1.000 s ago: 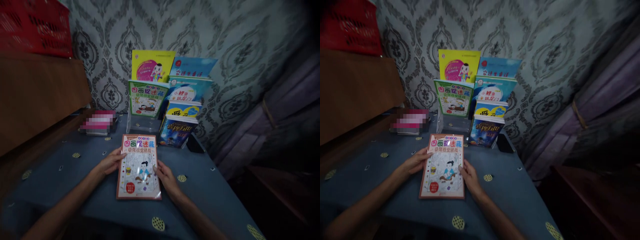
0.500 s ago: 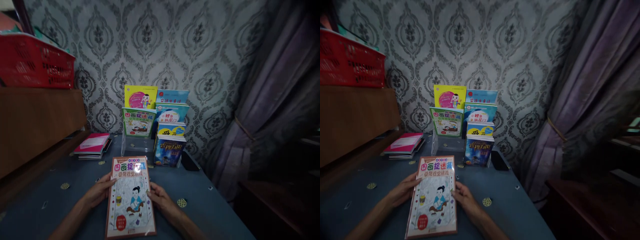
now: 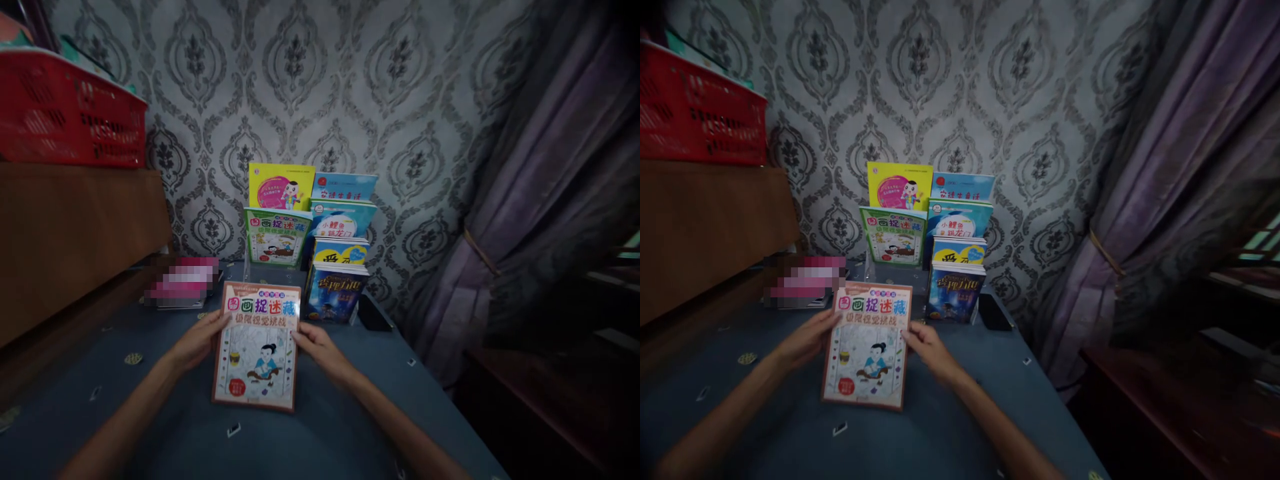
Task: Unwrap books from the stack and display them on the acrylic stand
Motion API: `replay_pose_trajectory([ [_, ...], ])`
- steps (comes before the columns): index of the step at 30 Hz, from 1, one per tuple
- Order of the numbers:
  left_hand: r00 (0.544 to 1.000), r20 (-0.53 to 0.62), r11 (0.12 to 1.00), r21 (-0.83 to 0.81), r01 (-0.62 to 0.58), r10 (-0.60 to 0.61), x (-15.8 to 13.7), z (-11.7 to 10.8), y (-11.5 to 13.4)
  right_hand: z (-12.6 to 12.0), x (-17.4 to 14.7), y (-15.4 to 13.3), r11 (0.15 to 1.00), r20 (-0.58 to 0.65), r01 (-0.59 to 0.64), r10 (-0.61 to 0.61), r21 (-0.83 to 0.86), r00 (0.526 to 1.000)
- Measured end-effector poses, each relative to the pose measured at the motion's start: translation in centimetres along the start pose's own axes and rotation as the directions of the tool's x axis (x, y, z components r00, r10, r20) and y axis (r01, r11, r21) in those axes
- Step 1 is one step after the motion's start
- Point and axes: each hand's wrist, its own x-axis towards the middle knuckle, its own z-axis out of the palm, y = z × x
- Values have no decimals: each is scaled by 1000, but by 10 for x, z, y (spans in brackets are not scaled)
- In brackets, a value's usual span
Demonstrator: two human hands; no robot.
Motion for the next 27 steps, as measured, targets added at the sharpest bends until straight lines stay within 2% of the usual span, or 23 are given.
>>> replay_pose_trajectory([
  [5, 988, -111, 987, -99, -123, 112, 9, 13, 0, 2, 16, -16, 989, 36, 132, -130, -71, 991],
  [11, 963, -188, 971, -100, -216, 194, 13, 18, -9, 4, 15, -26, 955, 51, 248, -242, -165, 969],
  [13, 966, -166, 976, -57, -211, 199, 13, 18, -13, 2, 12, -23, 955, 51, 249, -244, -162, 968],
  [18, 991, -26, 990, 49, -131, 132, 11, 18, -30, -6, 4, -7, 976, 65, 193, -188, -100, 980],
  [22, 994, 10, 990, 91, -105, 105, 13, 10, -38, -10, 1, 2, 977, 57, 173, -167, -123, 984],
  [27, 994, -9, 984, 145, -105, 107, 17, 10, -27, -11, 6, 2, 974, 43, 181, -176, -136, 983],
])
